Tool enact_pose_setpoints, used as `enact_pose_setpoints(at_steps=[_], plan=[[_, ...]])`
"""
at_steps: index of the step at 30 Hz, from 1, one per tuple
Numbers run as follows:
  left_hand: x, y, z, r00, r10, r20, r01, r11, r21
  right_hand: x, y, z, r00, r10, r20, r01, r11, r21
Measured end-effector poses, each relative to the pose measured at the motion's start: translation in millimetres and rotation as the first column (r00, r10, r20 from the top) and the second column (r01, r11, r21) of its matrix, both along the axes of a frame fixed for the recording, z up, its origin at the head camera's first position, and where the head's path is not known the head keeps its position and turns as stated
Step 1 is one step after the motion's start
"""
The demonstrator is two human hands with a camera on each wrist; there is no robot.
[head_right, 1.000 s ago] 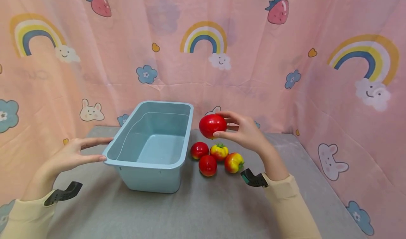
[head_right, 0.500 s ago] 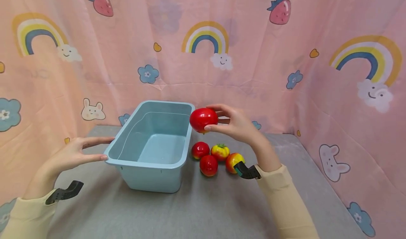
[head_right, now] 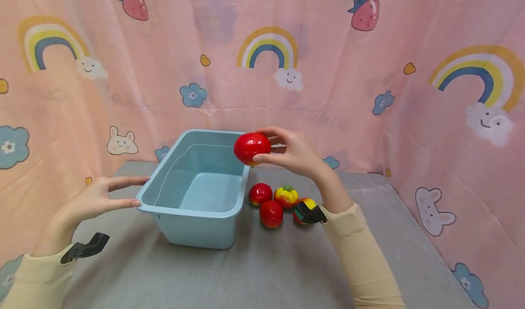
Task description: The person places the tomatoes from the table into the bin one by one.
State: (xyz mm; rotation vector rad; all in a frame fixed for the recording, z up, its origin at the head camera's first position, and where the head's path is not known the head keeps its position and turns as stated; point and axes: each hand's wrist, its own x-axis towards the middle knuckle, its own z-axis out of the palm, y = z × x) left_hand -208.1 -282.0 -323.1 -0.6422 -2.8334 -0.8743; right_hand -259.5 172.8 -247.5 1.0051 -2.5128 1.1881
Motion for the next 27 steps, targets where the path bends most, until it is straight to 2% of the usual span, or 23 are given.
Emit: enact_pose_setpoints(at_steps=[8, 23, 27], plan=[[-1.1, -1.6, -0.9, 1.0, -0.004, -0.016, 0.004, 1.0, -0.001, -4.0, -14, 9.5, 1.0, 0.002, 0.008, -0.002, 1.0, -0.003], [-0.2, 1.2, -1.1, 1.0, -0.009, -0.03, 0.009, 1.0, 0.008, -16.4, -38, 12.7, 0.998, 0.011, 0.061, -0.012, 1.0, 0.02], [-0.1, 1.4, -1.0, 1.0, -0.008, -0.03, 0.008, 1.0, 0.012, -19.2, -45, 13.7, 0.996, 0.042, 0.075, -0.044, 0.999, 0.019]])
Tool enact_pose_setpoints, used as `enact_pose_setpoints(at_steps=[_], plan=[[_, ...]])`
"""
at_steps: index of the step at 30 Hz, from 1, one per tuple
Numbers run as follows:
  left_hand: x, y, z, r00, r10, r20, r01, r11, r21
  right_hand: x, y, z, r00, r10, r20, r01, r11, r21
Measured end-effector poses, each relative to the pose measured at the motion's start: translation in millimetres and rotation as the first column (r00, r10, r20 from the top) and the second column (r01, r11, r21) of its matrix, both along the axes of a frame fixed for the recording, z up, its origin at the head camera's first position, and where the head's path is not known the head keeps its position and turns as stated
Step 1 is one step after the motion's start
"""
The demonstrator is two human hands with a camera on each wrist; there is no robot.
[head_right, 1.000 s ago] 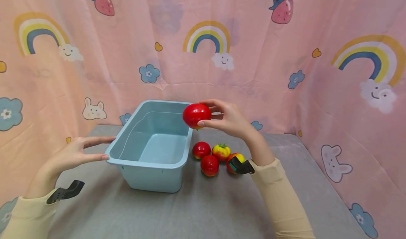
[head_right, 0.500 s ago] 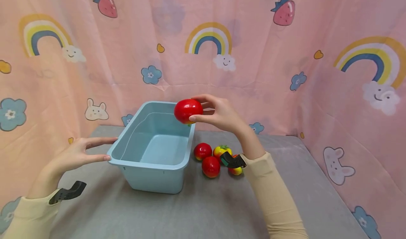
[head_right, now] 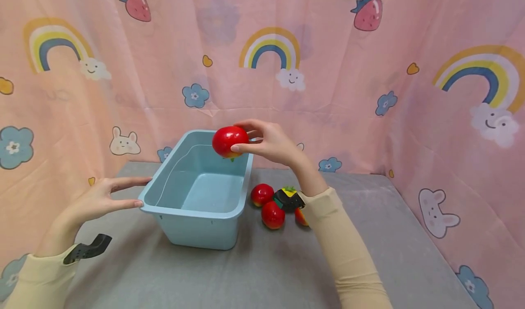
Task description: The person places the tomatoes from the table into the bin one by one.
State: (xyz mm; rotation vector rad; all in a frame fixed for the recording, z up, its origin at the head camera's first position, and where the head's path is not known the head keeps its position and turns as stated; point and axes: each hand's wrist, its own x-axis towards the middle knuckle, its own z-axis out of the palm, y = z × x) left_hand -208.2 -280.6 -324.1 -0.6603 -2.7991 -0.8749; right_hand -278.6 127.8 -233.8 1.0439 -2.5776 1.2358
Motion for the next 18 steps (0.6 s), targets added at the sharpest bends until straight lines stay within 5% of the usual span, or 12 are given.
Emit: enact_pose_setpoints(at_steps=[18], plan=[[-0.6, -0.1, -1.8, 0.999, -0.017, 0.028, 0.016, 0.999, 0.044, -18.3, -27, -8.7, 0.998, 0.059, 0.012, -0.059, 0.998, 0.029]])
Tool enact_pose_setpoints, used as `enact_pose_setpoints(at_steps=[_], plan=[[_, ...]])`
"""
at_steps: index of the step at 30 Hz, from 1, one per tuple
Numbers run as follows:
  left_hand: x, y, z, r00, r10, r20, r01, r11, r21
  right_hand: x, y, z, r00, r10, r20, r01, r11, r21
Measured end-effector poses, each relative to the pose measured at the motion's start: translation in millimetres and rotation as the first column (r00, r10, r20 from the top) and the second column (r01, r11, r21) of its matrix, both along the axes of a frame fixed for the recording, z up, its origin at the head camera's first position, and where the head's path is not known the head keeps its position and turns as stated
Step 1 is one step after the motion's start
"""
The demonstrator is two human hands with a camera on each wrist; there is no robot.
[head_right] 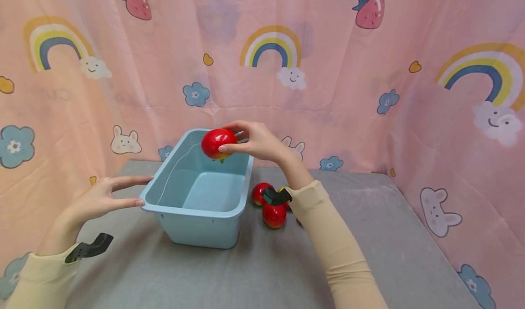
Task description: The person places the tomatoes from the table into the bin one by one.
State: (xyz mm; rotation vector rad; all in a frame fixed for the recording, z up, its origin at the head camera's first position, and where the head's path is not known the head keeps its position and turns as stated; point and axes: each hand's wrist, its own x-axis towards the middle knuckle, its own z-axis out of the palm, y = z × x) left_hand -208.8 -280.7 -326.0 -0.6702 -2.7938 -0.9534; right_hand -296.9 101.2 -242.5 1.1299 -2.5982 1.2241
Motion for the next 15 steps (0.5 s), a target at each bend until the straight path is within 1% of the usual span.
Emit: enact_pose_setpoints(at_steps=[6, 12, 15], plan=[[-1.2, -1.2, -1.4, 1.0, -0.005, 0.009, 0.005, 1.0, 0.017, -3.3, -6, -1.3, 1.0, 0.013, 0.019, -0.013, 1.0, 0.008], [-1.9, -2.1, -1.8, 1.0, -0.006, 0.013, 0.005, 1.0, 0.023, -7.2, -12, -5.1, 0.999, 0.033, -0.004, -0.032, 0.999, 0.029], [-2.1, -2.4, -2.2, 1.0, -0.008, 0.014, 0.007, 1.0, 0.026, -9.1, -16, -7.4, 0.999, 0.042, 0.0, -0.042, 0.999, 0.035]])
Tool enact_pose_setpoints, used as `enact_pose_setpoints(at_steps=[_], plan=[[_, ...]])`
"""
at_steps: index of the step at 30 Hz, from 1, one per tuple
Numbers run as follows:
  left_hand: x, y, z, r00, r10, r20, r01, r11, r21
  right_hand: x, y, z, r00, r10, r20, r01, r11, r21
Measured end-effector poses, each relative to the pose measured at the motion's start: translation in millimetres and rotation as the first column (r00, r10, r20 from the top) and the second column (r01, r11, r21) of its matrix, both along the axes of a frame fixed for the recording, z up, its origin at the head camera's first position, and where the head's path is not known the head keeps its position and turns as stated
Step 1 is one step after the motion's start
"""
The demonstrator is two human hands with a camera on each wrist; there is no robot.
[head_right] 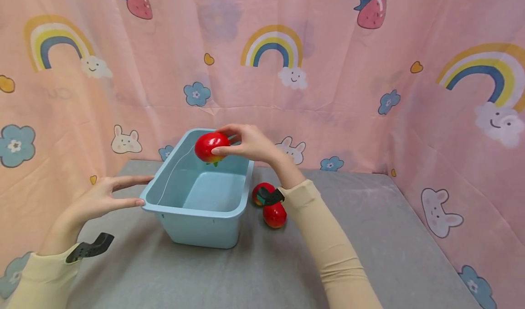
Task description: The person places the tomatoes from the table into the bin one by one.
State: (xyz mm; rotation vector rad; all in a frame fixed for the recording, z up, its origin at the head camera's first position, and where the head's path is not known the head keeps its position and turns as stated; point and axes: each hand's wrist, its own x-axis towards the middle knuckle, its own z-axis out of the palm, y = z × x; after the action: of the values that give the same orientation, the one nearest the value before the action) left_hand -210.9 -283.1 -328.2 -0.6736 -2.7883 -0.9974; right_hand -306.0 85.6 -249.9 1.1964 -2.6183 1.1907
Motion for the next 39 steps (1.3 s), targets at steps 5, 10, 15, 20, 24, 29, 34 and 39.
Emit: enact_pose_setpoints(at_steps=[5, 10, 15, 20, 24, 29, 34, 39], plan=[[0.0, 1.8, 0.2, 1.0, -0.002, -0.003, 0.002, 1.0, -0.009, -0.7, -4, -2.6, 1.0, -0.002, 0.016, 0.002, 1.0, 0.011], [0.3, 3.6, 0.6, 1.0, -0.003, 0.0, 0.003, 1.0, -0.011, 0.5, -6, -3.6, 1.0, 0.009, 0.028, -0.01, 1.0, 0.016], [0.7, 5.5, 0.8, 1.0, -0.006, 0.003, 0.006, 1.0, -0.004, 1.6, -5, -3.3, 0.999, 0.015, 0.029, -0.015, 1.0, 0.013], [2.6, 7.2, 1.7, 1.0, -0.021, -0.003, 0.021, 1.0, 0.01, 3.3, -1, -3.9, 1.0, 0.014, 0.021, -0.014, 1.0, 0.001], [3.0, 6.5, 1.5, 1.0, -0.02, -0.009, 0.02, 1.0, 0.016, 6.3, 3, -4.9, 0.999, 0.03, 0.013, -0.03, 0.999, -0.016], [1.7, 4.9, 1.0, 1.0, -0.004, -0.013, 0.004, 1.0, 0.001, 11.2, 8, -6.5, 0.999, 0.034, -0.018, -0.035, 0.999, -0.026], [1.7, 3.4, 0.9, 1.0, 0.02, -0.013, -0.02, 1.0, -0.019, 13.9, 15, -9.9, 0.999, 0.024, -0.039, -0.026, 0.999, -0.038], [2.7, 2.6, 1.0, 1.0, 0.019, -0.011, -0.019, 1.0, -0.013, 18.6, 21, -11.5, 0.999, 0.022, -0.038, -0.025, 0.998, -0.063]])
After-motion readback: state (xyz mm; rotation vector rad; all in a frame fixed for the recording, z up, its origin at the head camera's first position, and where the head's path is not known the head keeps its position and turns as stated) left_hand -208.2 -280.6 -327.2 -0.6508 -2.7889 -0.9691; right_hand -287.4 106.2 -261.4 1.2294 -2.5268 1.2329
